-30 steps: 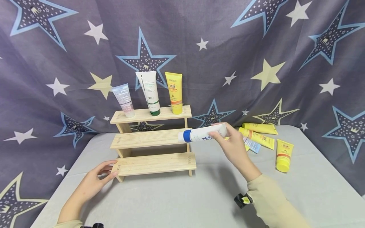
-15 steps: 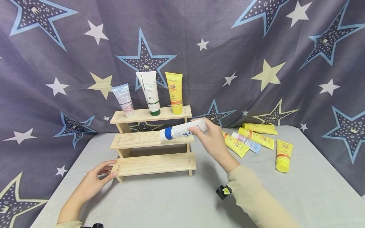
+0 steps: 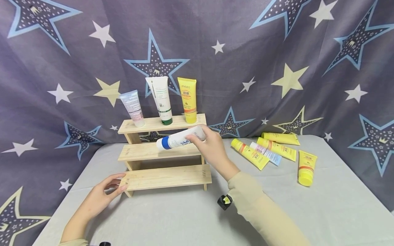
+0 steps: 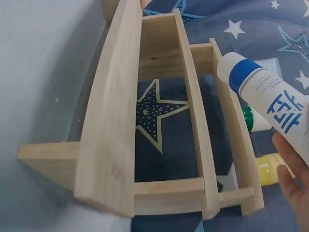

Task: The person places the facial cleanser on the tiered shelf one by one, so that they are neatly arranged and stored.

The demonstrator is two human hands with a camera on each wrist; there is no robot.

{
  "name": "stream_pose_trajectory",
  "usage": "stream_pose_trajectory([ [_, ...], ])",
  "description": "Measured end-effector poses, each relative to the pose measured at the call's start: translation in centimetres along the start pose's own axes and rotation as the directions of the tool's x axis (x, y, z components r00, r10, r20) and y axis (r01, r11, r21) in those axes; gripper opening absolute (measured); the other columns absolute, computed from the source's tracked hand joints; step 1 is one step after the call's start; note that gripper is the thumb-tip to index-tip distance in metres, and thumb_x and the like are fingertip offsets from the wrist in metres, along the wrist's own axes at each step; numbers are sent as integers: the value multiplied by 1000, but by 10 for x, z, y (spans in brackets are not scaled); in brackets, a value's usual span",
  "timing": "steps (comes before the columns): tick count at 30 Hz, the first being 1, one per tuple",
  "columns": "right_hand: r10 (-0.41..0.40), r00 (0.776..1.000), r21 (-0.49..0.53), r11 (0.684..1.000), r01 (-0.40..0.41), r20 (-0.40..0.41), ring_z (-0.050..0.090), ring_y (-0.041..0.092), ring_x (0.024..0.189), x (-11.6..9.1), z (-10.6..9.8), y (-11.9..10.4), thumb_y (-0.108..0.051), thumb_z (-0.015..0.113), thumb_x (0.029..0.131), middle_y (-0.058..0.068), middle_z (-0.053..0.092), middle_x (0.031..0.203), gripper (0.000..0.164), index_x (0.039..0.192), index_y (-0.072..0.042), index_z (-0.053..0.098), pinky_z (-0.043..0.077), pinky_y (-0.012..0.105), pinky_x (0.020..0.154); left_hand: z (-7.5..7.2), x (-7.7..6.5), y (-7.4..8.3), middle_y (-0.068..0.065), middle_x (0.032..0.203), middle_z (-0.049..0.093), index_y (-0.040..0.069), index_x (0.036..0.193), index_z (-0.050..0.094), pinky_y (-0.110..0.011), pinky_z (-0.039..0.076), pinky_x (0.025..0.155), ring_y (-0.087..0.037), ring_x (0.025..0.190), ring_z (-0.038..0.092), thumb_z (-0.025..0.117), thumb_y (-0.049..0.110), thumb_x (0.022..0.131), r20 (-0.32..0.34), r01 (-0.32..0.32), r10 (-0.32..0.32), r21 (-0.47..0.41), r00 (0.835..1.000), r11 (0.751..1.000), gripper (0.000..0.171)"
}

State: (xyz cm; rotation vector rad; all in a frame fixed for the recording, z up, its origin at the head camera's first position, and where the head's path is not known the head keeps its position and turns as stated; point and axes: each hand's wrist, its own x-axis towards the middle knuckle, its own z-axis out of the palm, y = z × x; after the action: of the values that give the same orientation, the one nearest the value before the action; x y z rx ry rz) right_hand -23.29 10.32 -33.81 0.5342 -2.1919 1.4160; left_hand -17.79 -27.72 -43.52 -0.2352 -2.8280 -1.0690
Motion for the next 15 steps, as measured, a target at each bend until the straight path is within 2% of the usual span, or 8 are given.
stream_pose_trajectory([
  [5,-81,996,-74,994,84,45,53,14,64,9,10,-3,-20,76,89,5,70,82,22,100,-4,67,43,27,55,0,0,0,-5,108,71,16,135,58,-52,49,88,-30,104,66,70,38,93,0,1,-1,-3,1000,1000,49],
  [9,-79,993,-94,992,87,86,48,14,60,17,17,-9,-24,75,91,2,68,81,23,103,-7,67,39,27,53,0,0,1,-6,109,71,15,135,58,-54,48,89,-32,105,65,70,38,93,2,0,0,-9,1000,1000,50],
  [15,-67,990,-141,986,85,124,51,14,65,29,26,-16,-28,75,90,1,67,81,26,108,-10,69,42,29,56,0,0,0,-7,108,71,14,135,58,-55,48,90,-32,104,66,70,37,93,0,-9,9,-9,1000,1000,49],
])
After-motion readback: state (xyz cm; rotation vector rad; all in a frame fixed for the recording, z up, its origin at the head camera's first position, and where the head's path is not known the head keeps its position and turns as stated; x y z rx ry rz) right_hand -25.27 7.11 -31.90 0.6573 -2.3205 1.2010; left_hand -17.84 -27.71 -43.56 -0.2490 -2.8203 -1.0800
